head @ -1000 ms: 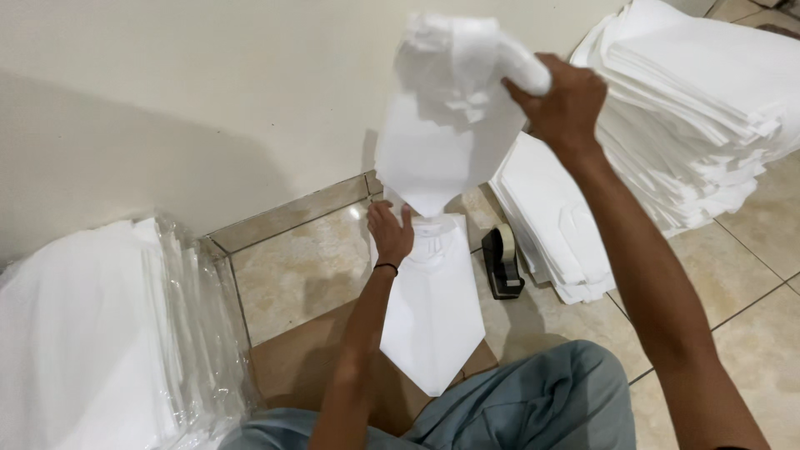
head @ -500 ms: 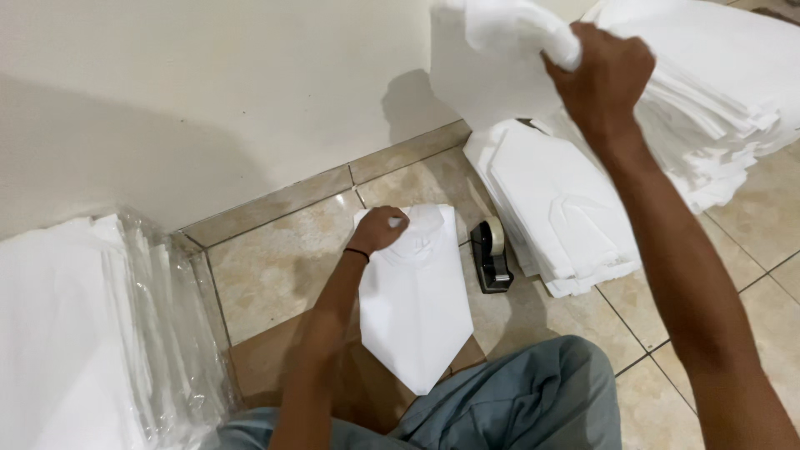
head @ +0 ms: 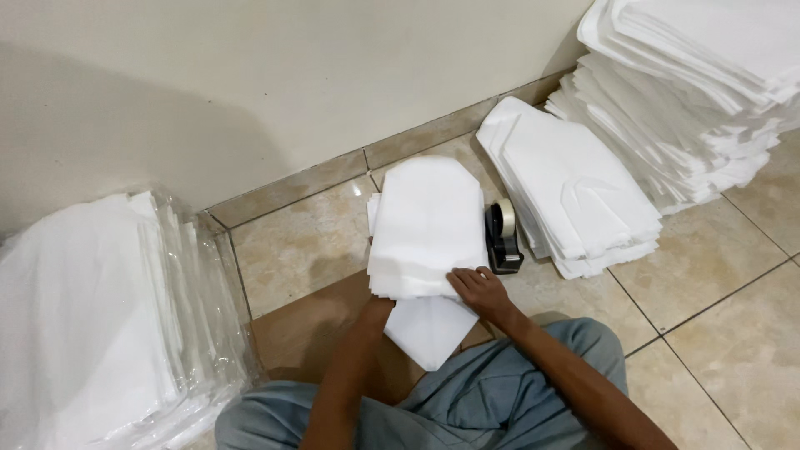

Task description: The person folds white cloth bags by hand on a piece of cardboard on the floor, using a tape dispenser to secure the folds, and then places the folded bag into a clear plastic sleeve.

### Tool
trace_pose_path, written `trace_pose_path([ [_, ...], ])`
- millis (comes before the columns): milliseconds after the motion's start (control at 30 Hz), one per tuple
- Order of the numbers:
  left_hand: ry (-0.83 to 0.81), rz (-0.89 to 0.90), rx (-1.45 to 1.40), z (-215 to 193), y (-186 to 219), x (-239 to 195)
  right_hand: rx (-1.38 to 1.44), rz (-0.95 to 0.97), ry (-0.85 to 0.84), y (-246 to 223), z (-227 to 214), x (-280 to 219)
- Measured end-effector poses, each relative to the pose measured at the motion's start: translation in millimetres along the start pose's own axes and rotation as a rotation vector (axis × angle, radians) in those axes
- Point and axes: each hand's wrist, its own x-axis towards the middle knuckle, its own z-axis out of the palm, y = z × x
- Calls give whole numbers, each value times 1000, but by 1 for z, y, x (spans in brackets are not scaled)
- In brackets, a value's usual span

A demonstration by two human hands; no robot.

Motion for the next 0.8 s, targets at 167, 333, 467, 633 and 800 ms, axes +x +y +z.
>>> trace_pose_path([
  [167,238,18,-138,21,-34,-7,94,-27,-66,-7,-30,-9],
  [333,493,8,-269,26,-119,-69,93,-68,-100,-15,-46,-4],
  [467,516,-302,-753,27,-106,-58,85,-160,-66,-13,-41,-3],
  [633,42,-648,-868,-37,-20,-99,85,-208,-117,-31,-37,-5],
  [800,22,-530,-610,20,-34,-97,248,-124,-595,-40,-49,-12],
])
